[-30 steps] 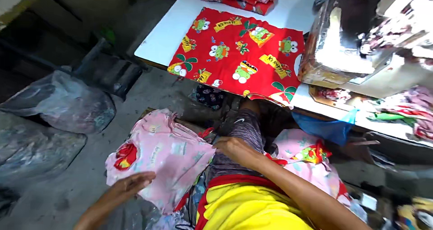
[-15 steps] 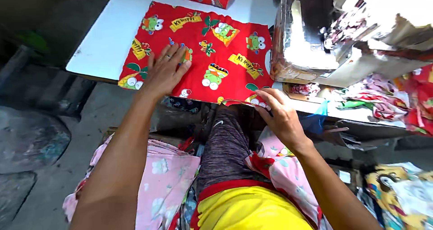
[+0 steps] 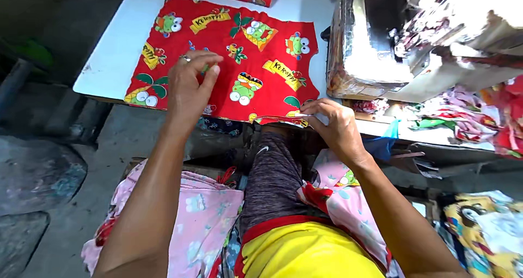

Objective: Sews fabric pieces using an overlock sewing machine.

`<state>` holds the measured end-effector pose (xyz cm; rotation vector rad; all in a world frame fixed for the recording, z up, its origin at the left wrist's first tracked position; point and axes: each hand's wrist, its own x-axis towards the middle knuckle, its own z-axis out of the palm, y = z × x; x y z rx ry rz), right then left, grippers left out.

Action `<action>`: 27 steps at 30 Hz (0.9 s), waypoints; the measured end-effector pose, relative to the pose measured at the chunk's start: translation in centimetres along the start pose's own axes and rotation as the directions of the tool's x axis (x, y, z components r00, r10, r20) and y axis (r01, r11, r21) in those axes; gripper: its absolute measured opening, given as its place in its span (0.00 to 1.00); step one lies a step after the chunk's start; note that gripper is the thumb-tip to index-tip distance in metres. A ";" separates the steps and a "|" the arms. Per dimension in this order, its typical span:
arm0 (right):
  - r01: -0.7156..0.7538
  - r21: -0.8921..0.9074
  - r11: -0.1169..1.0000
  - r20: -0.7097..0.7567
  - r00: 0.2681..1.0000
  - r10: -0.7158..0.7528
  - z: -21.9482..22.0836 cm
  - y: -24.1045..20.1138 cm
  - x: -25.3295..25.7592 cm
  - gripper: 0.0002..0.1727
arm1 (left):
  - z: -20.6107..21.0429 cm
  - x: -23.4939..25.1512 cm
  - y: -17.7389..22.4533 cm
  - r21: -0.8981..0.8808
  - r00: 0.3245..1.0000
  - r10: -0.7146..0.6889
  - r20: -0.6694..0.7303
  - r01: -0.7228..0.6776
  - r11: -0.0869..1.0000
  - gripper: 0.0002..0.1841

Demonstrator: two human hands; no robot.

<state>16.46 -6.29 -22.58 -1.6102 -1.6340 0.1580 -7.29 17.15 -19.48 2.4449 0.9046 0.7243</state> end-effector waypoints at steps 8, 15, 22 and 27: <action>-0.108 -0.036 0.993 -0.039 0.994 0.107 -0.7 -1.0 0.4 0.07 | 6.4 0.4 7.6 -0.149 0.877 0.340 0.340 -0.307 0.940 0.21; -0.014 -0.221 0.975 -0.091 0.996 -0.006 1.6 0.8 -0.7 0.14 | 5.4 8.2 6.0 0.080 0.996 -0.066 0.060 0.061 0.995 0.20; -0.011 -0.119 0.993 -0.105 0.994 -0.002 2.5 1.8 -2.2 0.15 | 9.6 10.7 6.3 0.138 0.925 0.086 0.371 -0.147 0.979 0.36; -0.038 0.016 0.999 -0.127 0.991 0.039 1.8 1.7 -3.7 0.14 | 8.8 11.8 3.8 -0.125 0.989 -0.063 0.136 0.080 0.989 0.18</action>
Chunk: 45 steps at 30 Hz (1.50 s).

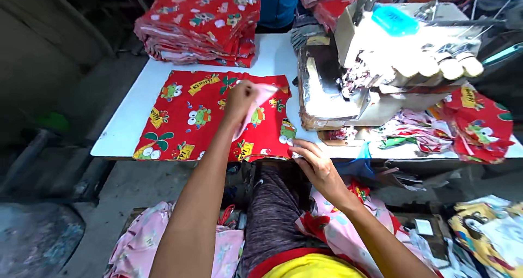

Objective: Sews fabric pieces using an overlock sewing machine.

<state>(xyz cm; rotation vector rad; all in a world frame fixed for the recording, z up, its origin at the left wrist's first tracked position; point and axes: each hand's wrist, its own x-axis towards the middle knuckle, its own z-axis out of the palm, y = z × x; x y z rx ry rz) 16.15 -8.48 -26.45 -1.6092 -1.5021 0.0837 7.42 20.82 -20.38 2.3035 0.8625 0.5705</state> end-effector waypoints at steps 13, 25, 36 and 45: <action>-0.110 0.276 0.955 0.118 0.990 0.080 -3.5 -2.7 -7.4 0.14 | -11.7 -7.4 -7.6 -0.612 0.786 -0.490 -0.376 0.186 0.768 0.21; -0.575 0.806 0.142 0.476 0.772 0.420 -2.3 -3.7 -7.2 0.31 | -3.4 -19.1 9.5 0.392 0.908 0.332 0.256 -0.412 0.823 0.26; -0.269 0.445 0.854 0.170 0.962 0.215 -5.4 -4.8 -5.1 0.14 | 2.5 -24.1 10.9 -0.449 0.971 0.231 0.058 -0.181 0.875 0.26; 0.145 -0.195 0.970 -0.115 0.979 -0.170 -11.6 -9.0 1.3 0.14 | 3.5 -21.7 10.3 -0.122 0.962 0.271 0.022 -0.266 0.956 0.11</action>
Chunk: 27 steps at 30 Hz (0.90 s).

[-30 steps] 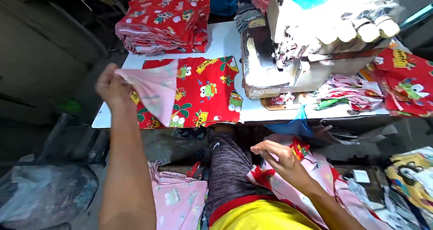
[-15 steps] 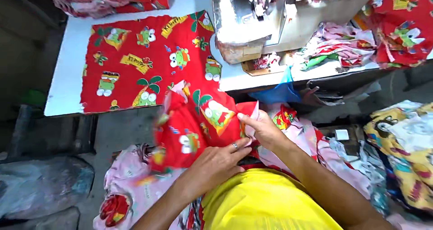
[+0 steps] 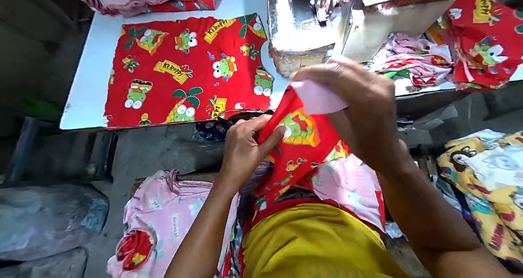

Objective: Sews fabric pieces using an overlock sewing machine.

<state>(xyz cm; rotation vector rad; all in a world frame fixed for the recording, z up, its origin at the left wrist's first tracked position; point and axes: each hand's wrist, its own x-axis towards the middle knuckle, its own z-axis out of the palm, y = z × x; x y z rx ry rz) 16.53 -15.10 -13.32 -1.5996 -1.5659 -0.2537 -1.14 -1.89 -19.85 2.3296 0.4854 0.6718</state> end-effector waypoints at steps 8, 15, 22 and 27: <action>0.036 -0.105 0.994 -0.309 0.949 -0.067 -2.3 3.2 1.6 0.11 | -5.9 -3.4 -3.9 0.178 0.987 -0.062 -0.150 0.089 0.980 0.14; -0.165 -0.072 0.984 -0.224 0.964 0.145 -2.4 3.6 -1.5 0.11 | -12.4 -4.1 -1.8 0.004 0.919 -0.072 -0.388 0.080 0.997 0.06; -0.297 0.165 0.941 -0.114 0.942 0.317 -2.1 2.6 -4.7 0.13 | -14.0 -5.4 -1.3 0.073 0.854 -0.041 -0.519 0.091 0.993 0.17; -0.289 0.086 0.953 -0.168 0.939 0.300 -1.4 3.8 -5.1 0.09 | -15.7 -1.1 -3.5 0.268 0.923 0.213 -0.320 -0.128 0.955 0.12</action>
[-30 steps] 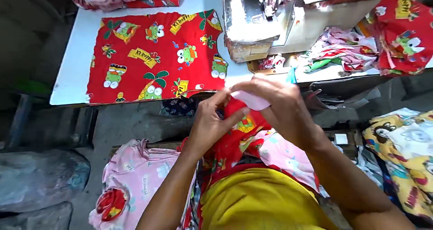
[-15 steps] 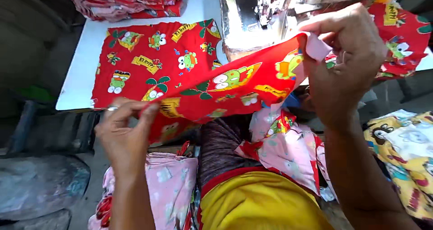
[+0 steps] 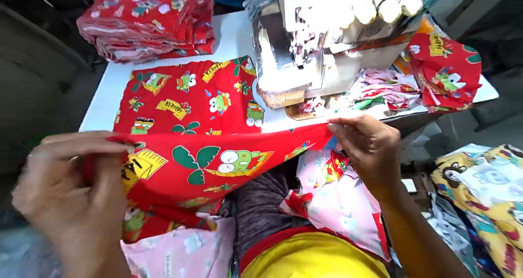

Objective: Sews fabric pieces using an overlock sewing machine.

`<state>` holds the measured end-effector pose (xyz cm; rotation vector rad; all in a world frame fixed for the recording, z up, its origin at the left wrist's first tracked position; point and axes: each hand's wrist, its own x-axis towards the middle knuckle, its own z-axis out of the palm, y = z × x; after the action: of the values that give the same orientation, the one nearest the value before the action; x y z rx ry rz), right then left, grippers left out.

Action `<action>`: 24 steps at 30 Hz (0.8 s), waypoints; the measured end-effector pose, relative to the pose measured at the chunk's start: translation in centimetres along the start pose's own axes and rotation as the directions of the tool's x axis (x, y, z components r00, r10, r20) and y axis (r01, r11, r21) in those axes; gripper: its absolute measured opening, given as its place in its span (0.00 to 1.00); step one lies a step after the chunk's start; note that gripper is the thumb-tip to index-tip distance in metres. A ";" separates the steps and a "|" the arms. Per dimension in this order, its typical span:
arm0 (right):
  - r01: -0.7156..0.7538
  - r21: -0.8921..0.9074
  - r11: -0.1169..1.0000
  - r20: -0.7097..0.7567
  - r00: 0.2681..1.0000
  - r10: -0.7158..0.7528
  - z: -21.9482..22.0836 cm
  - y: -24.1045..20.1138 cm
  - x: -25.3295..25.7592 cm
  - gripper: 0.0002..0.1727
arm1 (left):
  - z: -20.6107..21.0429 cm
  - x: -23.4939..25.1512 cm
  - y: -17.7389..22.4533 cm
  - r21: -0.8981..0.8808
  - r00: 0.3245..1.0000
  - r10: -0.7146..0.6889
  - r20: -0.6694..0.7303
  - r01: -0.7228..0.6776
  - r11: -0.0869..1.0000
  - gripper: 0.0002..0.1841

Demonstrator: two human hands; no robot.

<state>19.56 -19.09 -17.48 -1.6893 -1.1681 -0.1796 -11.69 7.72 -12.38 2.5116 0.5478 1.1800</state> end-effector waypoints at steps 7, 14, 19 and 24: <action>0.059 -0.200 0.978 -0.007 0.998 -0.061 3.3 3.5 7.0 0.11 | 9.3 12.5 -1.0 0.334 0.986 -0.027 0.164 -0.030 0.942 0.18; -0.121 -0.096 0.988 -0.125 0.986 0.109 5.3 6.2 6.4 0.13 | 21.3 6.5 7.8 0.101 0.904 0.242 0.352 -0.293 0.951 0.26; -0.506 0.529 0.681 0.208 0.855 0.474 6.5 5.2 0.3 0.18 | 20.9 7.1 7.4 0.212 0.928 0.111 0.357 -0.196 0.957 0.29; -0.551 0.569 0.610 0.304 0.831 0.466 7.1 4.8 -1.5 0.16 | 21.1 8.1 7.5 0.232 0.914 0.101 0.394 -0.205 0.951 0.31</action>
<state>19.62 -14.28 -24.76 -1.3383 -0.6550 0.6430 11.14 2.40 -16.69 2.9632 0.4356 0.6669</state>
